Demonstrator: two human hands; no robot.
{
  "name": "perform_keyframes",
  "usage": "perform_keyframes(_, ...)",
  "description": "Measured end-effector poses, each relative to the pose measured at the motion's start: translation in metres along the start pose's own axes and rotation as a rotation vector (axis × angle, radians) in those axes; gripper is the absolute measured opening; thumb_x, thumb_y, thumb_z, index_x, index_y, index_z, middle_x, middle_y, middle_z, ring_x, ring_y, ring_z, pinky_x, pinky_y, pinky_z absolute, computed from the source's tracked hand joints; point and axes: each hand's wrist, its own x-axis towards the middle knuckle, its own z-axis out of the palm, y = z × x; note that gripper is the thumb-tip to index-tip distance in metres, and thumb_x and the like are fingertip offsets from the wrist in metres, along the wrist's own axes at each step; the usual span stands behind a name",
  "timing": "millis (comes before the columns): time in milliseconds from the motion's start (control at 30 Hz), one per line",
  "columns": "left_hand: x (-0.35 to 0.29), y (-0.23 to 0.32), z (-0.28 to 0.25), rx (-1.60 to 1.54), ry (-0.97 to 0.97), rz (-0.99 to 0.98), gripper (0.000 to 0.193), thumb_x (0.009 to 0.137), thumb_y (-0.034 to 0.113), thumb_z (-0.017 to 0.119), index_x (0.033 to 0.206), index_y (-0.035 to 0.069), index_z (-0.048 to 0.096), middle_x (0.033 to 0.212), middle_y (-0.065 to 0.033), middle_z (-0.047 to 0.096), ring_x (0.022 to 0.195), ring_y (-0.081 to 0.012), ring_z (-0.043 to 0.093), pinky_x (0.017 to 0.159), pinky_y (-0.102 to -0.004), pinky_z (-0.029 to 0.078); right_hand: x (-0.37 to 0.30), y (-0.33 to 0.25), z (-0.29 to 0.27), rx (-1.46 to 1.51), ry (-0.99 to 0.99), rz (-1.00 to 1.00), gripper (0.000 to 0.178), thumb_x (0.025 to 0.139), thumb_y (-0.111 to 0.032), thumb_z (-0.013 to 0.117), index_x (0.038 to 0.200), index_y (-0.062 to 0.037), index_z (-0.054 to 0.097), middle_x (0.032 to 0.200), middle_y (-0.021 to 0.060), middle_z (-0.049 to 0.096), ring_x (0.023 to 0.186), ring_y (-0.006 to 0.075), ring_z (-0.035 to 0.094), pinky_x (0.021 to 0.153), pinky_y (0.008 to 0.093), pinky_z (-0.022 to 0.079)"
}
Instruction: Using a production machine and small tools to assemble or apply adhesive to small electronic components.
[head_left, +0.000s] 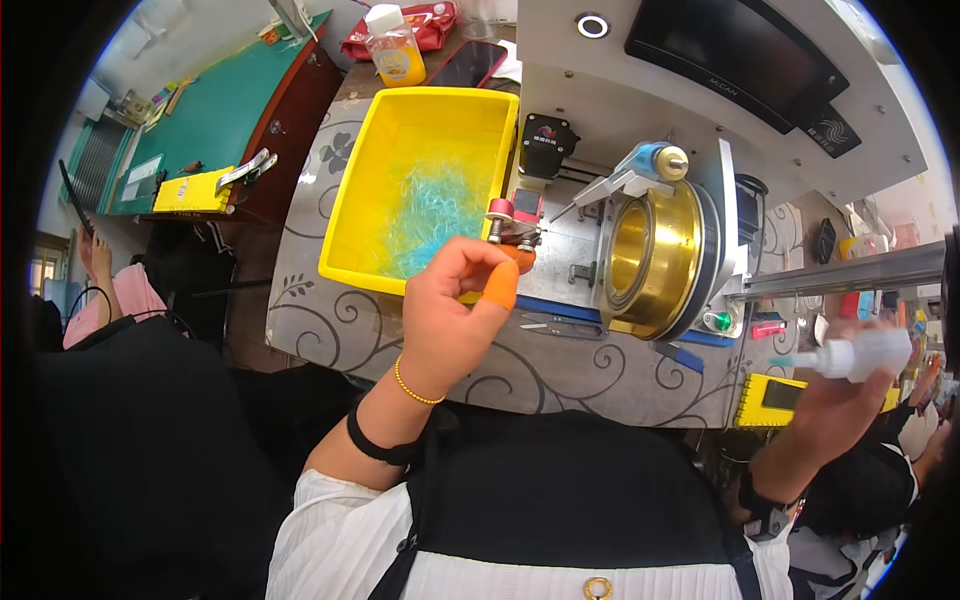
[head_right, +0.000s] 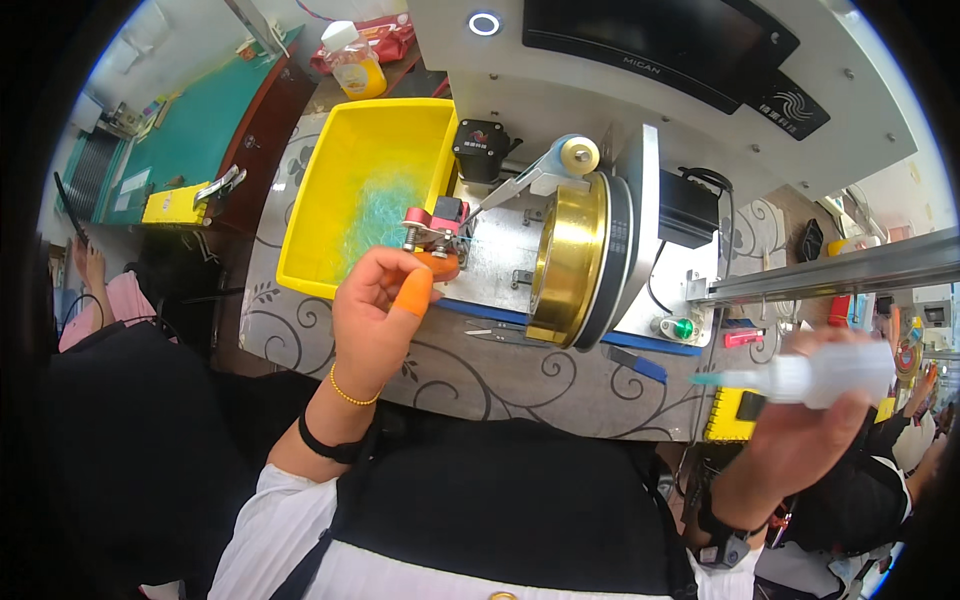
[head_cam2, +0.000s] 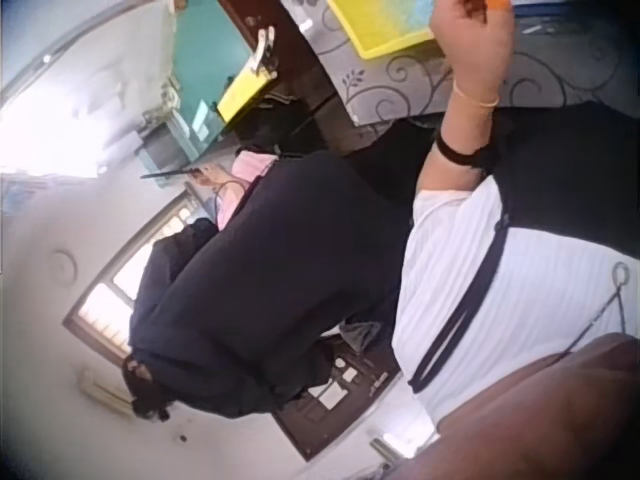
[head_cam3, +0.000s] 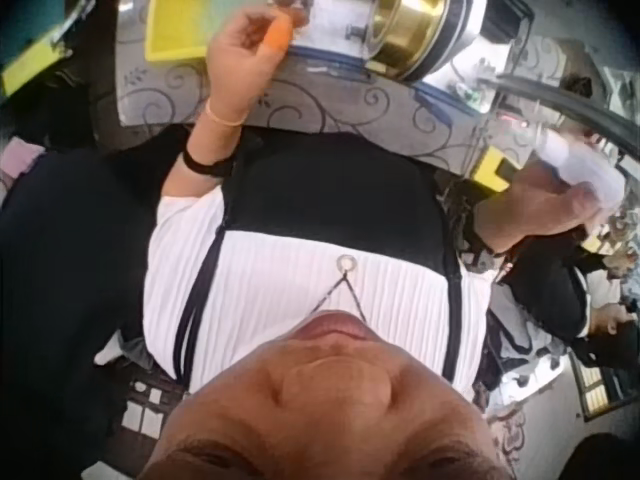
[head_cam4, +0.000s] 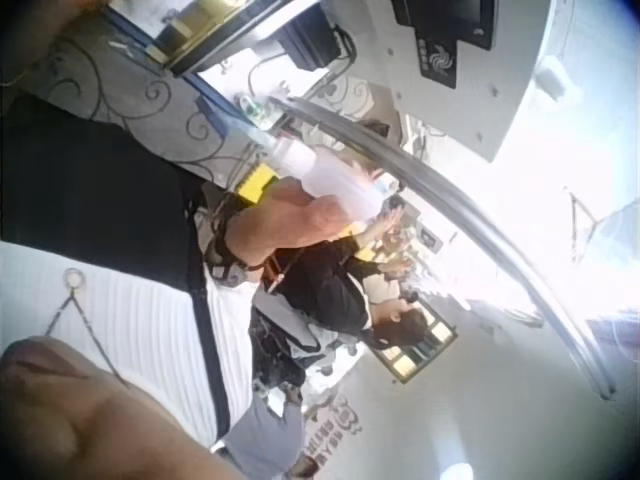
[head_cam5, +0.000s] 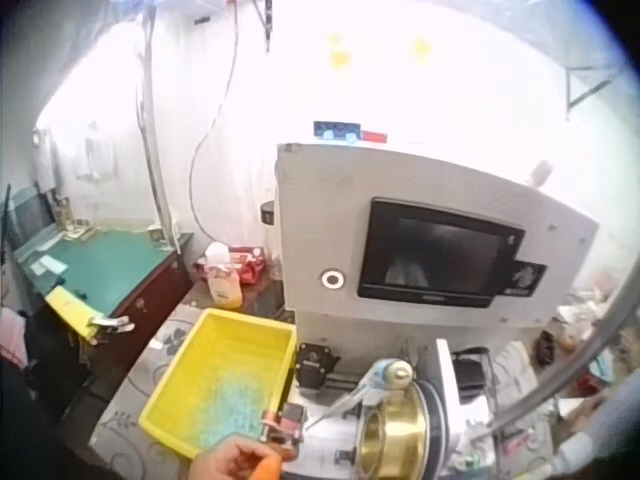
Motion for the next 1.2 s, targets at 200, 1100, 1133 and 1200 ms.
perform_keyframes(200, 0.006, 0.004, -0.001, 0.462, -0.008, 0.31, 0.011, 0.083, 0.0, 0.066, 0.09, 0.0, 0.058, 0.091, -0.0094, 0.068, 0.079, -0.0136, 0.066, 0.075, -0.0238, 0.051, 0.025, 0.047, 0.112, -0.598, -0.318, -0.134, 0.05, 0.093, -0.032, 0.055, 0.123, 0.0064, 0.047, 0.116, 0.0195, 0.054, 0.103, 0.0272, 0.056, 0.09, 0.04, 0.046)
perform_keyframes(1100, 0.014, -0.007, 0.0, 0.513, 0.021, 0.534, 0.015, 0.074, -0.003, 0.065, 0.082, 0.004, 0.056, 0.079, -0.0091, 0.067, 0.07, -0.0241, 0.067, 0.064, -0.0298, 0.053, 0.036, 0.074, 0.148, -0.862, -0.534, -0.195, 0.04, 0.095, -0.029, 0.059, 0.118, 0.0035, 0.05, 0.107, 0.0096, 0.058, 0.095, 0.0146, 0.056, 0.086, 0.0269, 0.044)
perform_keyframes(1133, 0.014, -0.008, 0.0, 0.513, 0.023, 0.536, 0.015, 0.074, -0.003, 0.065, 0.082, 0.004, 0.056, 0.079, -0.0091, 0.067, 0.07, -0.0241, 0.067, 0.064, -0.0298, 0.053, 0.036, 0.074, 0.149, -0.882, -0.54, -0.203, 0.04, 0.096, -0.029, 0.059, 0.117, 0.0034, 0.05, 0.107, 0.0093, 0.058, 0.095, 0.0144, 0.056, 0.086, 0.0267, 0.044)
perform_keyframes(1200, 0.014, -0.008, 0.0, 0.511, 0.026, 0.534, 0.014, 0.074, -0.003, 0.065, 0.082, 0.004, 0.057, 0.079, -0.0094, 0.067, 0.07, -0.024, 0.067, 0.065, -0.0297, 0.053, 0.036, 0.073, 0.149, -0.902, -0.546, -0.214, 0.039, 0.096, -0.029, 0.059, 0.117, 0.0033, 0.051, 0.107, 0.0091, 0.058, 0.095, 0.0142, 0.056, 0.085, 0.0264, 0.044)
